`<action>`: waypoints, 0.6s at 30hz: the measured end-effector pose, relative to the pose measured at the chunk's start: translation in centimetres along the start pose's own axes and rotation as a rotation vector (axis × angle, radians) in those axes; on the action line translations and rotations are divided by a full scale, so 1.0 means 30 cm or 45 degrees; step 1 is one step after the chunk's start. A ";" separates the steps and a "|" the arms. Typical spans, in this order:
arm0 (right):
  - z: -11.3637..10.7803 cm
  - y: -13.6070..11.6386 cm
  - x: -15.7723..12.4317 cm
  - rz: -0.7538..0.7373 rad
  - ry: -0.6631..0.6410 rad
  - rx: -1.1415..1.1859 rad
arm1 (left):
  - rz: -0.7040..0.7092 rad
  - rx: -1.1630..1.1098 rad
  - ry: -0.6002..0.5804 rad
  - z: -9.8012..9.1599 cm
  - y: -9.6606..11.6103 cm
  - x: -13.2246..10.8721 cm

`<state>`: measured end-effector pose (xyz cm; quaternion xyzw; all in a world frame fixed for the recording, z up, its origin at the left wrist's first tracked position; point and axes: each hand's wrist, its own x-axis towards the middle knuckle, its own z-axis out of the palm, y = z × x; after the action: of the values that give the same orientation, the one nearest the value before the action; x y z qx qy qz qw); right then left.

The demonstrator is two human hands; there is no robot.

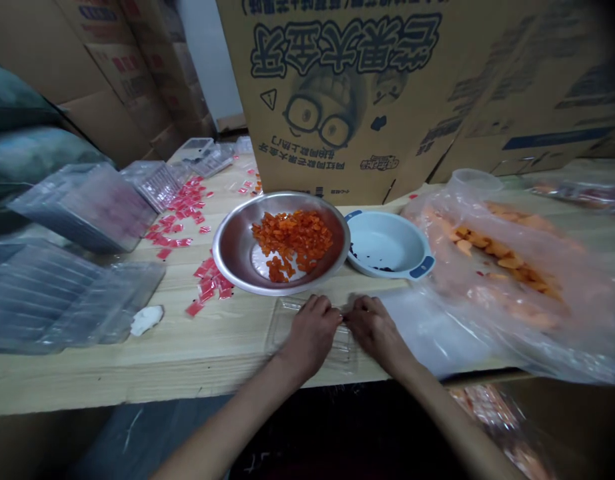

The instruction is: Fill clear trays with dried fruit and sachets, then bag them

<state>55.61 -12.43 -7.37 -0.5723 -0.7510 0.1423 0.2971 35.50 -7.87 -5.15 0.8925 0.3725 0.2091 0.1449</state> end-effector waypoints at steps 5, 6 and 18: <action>-0.177 -0.059 0.104 -0.011 0.084 0.166 | -0.275 0.007 0.113 -0.277 -0.249 0.122; -0.204 -0.082 0.157 -0.011 0.093 0.188 | -0.372 0.071 0.003 -0.313 -0.323 0.164; 0.186 -0.165 0.816 -0.085 -0.721 -0.247 | -0.435 -0.090 -0.486 -0.278 -0.631 0.310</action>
<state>44.27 9.86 -2.07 -0.5106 -0.8324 0.2140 0.0244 25.95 12.63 -3.26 0.8342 0.4764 0.0221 0.2769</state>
